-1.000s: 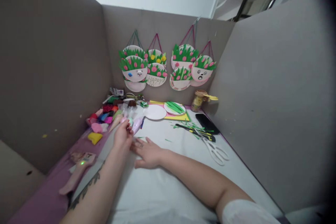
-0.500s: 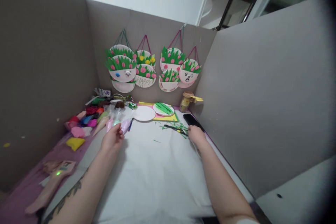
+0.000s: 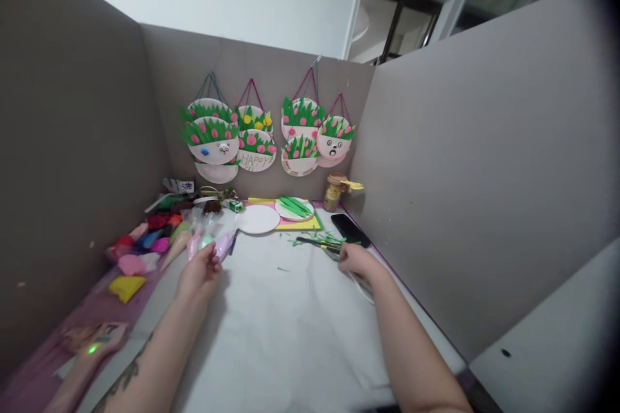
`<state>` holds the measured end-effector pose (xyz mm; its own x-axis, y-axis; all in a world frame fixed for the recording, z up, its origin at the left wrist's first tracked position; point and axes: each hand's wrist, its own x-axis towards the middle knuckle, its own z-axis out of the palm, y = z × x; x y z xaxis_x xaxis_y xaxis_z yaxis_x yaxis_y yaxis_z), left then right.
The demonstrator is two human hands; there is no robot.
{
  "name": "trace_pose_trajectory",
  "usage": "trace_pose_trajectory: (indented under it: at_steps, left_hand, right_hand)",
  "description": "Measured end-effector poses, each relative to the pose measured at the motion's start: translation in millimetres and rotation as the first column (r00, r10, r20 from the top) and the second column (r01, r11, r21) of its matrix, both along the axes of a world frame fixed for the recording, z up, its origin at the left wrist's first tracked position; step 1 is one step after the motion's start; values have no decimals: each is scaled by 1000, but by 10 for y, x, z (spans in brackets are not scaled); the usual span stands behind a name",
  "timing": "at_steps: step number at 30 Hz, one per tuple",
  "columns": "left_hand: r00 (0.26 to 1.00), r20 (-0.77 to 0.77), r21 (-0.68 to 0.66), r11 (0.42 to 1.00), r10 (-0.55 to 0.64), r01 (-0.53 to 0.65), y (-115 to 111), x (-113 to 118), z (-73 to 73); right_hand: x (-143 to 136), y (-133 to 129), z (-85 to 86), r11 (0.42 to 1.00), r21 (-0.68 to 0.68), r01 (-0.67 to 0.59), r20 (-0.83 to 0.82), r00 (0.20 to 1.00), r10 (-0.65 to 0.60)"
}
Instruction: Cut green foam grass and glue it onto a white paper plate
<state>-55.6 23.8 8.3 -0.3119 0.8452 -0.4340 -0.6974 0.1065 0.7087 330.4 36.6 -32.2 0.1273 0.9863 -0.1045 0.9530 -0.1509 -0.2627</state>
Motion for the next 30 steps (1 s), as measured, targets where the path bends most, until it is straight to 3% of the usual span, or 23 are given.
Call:
trace_pose_trajectory:
  at_steps: [5, 14, 17, 20, 26, 30]
  left_hand:
    - [999, -28, -11, 1000, -25, 25, 3, 25, -26]
    - [998, -37, -24, 998, -56, 55, -18, 52, -22]
    - [997, -42, -33, 998, -60, 58, -4, 59, -44]
    - [997, -57, -37, 998, -60, 58, 14, 66, -66]
    - [996, -70, -53, 997, -59, 55, 16, 60, -76]
    - [994, -85, -30, 997, -69, 66, 11, 57, -90]
  right_hand:
    - [48, 152, -32, 979, 201, 38, 34, 998, -45]
    - [54, 216, -132, 971, 234, -49, 84, 996, 30]
    - [-55, 194, -80, 949, 271, -162, 66, 987, 150]
    - [-147, 197, -67, 934, 223, -280, 42, 960, 278]
    - [-53, 199, -141, 984, 148, -96, 144, 987, 75]
    - [12, 189, -169, 985, 159, -72, 142, 989, 49]
